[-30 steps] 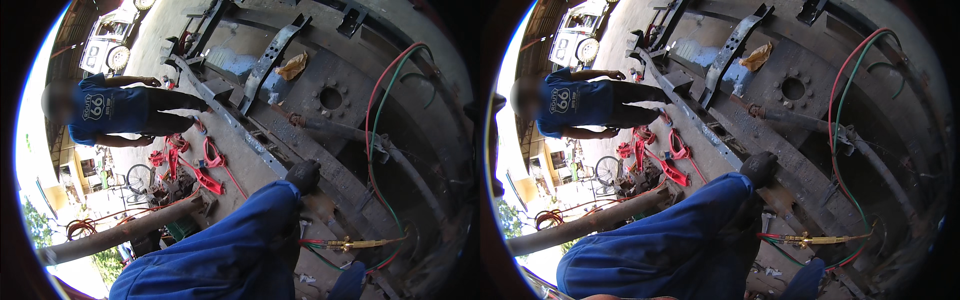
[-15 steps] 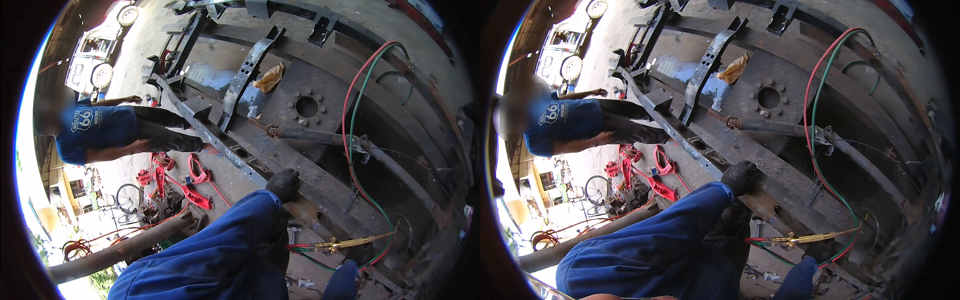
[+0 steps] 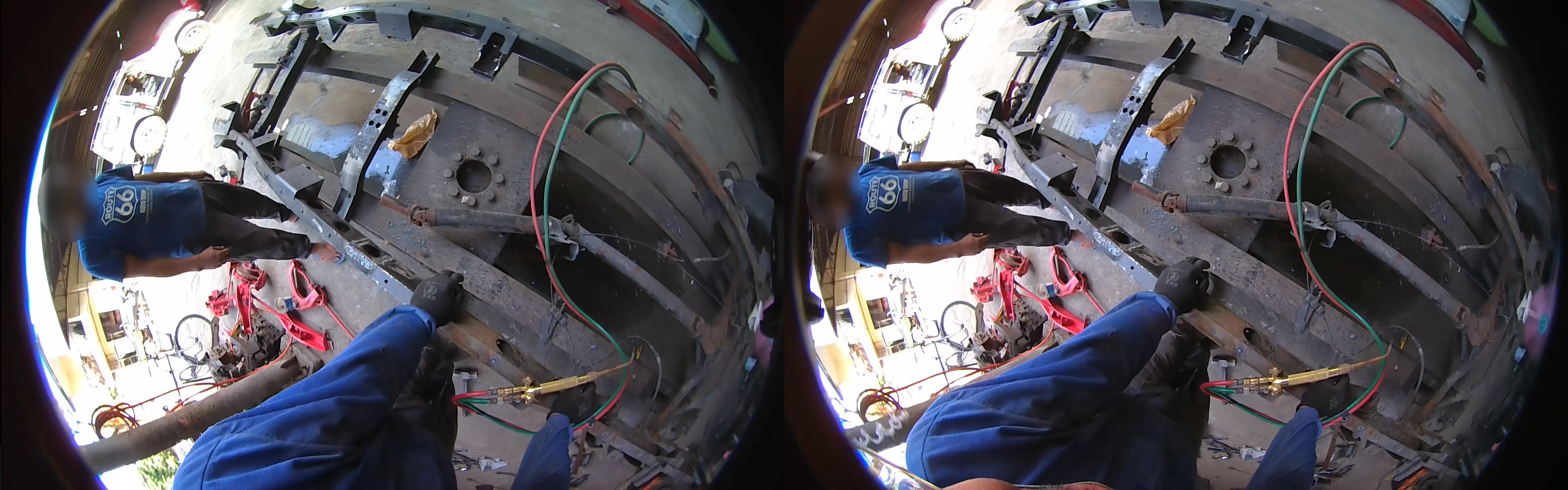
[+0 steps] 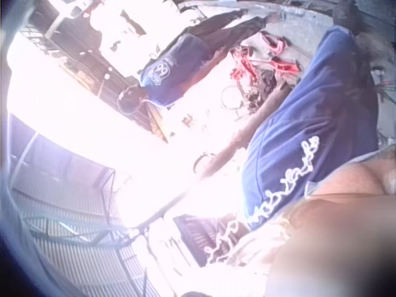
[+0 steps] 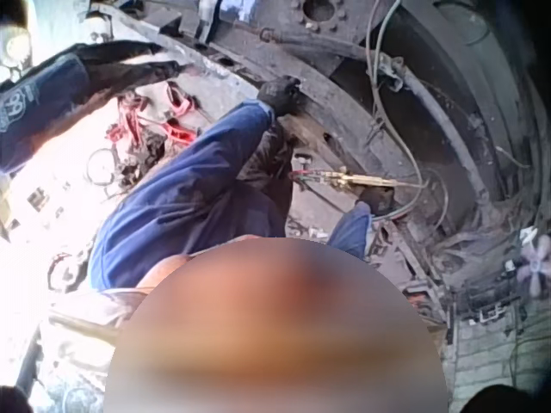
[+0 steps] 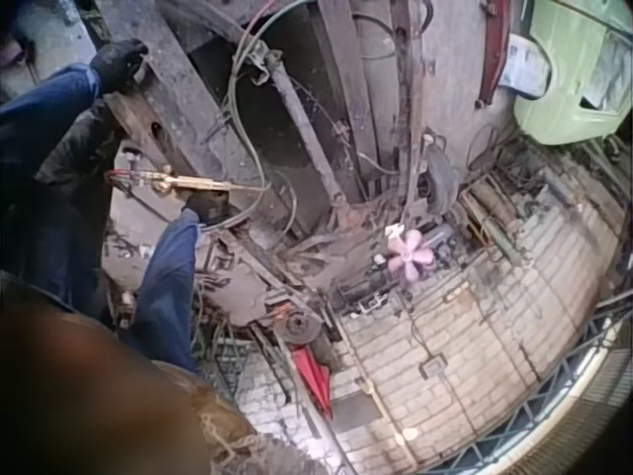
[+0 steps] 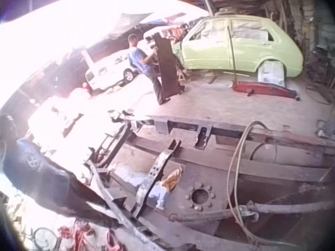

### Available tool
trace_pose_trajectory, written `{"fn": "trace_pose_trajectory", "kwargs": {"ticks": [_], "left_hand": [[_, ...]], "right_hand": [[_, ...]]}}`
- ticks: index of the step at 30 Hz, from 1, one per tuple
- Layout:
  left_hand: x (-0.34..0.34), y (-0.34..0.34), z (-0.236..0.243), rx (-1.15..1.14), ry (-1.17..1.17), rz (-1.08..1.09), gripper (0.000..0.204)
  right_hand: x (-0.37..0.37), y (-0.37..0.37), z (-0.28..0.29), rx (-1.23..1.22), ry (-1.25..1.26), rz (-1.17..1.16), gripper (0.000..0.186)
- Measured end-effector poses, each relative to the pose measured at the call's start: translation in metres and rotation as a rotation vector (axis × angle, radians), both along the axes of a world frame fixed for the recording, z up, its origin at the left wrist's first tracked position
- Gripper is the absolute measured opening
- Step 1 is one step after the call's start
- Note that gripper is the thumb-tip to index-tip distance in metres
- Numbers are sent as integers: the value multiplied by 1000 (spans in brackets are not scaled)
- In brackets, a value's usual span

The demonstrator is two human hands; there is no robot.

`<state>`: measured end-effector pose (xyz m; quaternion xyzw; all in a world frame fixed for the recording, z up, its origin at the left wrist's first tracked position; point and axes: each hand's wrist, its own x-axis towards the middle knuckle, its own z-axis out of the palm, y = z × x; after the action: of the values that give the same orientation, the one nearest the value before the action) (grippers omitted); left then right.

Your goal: The person uses a welding torch to heat a section of a vehicle frame, then uses a hammer to strike and adjust the metal. They reposition the frame and continue hammering different areas to align components.

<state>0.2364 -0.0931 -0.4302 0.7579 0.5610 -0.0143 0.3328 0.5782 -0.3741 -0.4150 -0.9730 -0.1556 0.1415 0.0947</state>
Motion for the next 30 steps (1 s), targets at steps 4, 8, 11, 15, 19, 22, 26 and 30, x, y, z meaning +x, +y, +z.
{"fn": "trace_pose_trajectory", "kwargs": {"ticks": [4,8,11,15,19,22,26,30], "left_hand": [[1,2,2,16,14,-20,35],[3,1,5,-5,22,-7,32],[3,1,7,-7,4,14,31],[4,1,9,17,-8,23,30],[5,-1,8,-5,1,47,32],[5,-1,6,10,6,64,31],[7,-3,5,66,39,25,30],[11,-1,5,-21,64,41,35]], "right_hand": [[1,3,1,-80,34,-35,33],[2,-1,0,-58,47,-28,31],[2,-4,-5,-84,32,-21,29],[2,-6,-12,-10,-24,-14,25],[1,-7,-12,3,-79,7,30],[0,-5,-9,-7,-81,5,30],[0,-5,-8,-24,-136,7,29],[2,-8,-12,-92,-278,110,28]]}}
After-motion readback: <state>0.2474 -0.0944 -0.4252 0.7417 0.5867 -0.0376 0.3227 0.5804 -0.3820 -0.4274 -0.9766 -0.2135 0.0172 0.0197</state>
